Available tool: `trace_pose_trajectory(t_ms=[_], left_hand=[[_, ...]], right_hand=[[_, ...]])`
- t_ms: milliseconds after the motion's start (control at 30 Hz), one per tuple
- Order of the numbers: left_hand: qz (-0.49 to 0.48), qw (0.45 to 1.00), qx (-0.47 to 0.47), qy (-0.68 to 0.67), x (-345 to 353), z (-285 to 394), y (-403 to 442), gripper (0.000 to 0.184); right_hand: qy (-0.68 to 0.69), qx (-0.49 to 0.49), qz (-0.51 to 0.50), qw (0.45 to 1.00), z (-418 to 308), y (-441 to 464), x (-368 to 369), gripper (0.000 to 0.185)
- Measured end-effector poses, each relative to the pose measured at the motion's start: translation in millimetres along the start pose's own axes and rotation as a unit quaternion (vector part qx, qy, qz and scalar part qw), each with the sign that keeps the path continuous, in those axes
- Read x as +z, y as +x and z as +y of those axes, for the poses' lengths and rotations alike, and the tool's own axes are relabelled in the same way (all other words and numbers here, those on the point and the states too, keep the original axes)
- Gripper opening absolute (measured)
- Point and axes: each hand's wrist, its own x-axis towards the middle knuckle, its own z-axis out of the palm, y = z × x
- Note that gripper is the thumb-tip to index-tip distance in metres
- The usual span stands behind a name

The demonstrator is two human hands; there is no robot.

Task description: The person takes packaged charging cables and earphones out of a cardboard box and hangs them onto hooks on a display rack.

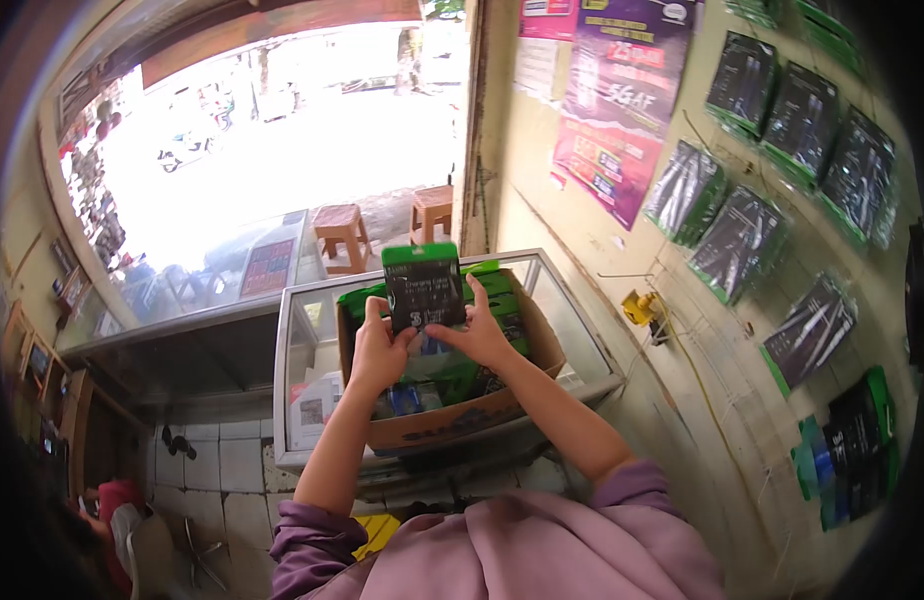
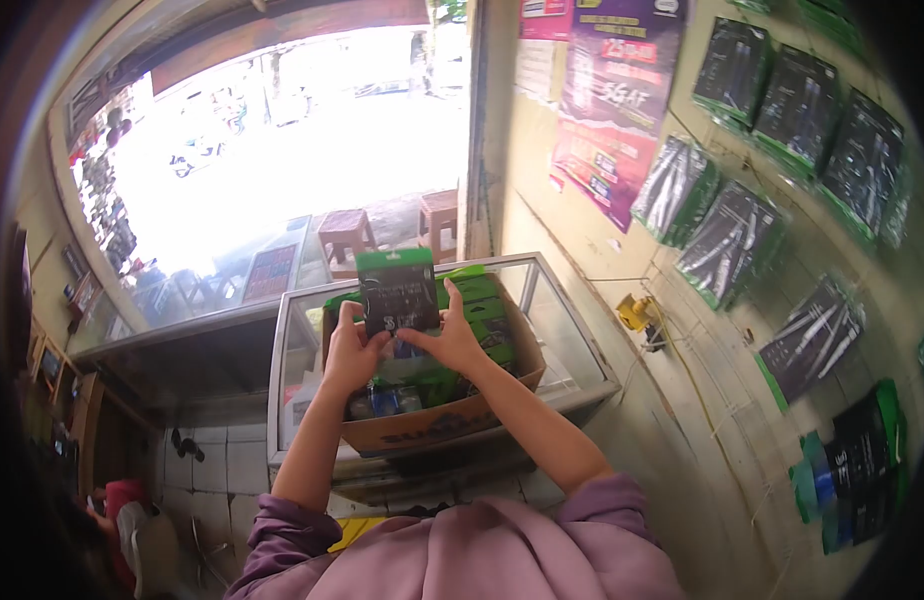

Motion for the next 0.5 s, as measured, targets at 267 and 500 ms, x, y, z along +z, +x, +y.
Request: trace_pose_trajectory(t_ms=[267, 500], left_hand=[[-0.064, 0.917, 0.269, -0.286, 88, 105, -38, 0.030], [-0.191, 0.835, 0.400, -0.327, 192, 176, -119, 0.041]], right_hand=[[-0.028, -0.267, 0.250, 0.930, -95, -119, -66, 0.067], [-0.223, -0.320, 0.437, 0.811, -133, -283, -118, 0.071]])
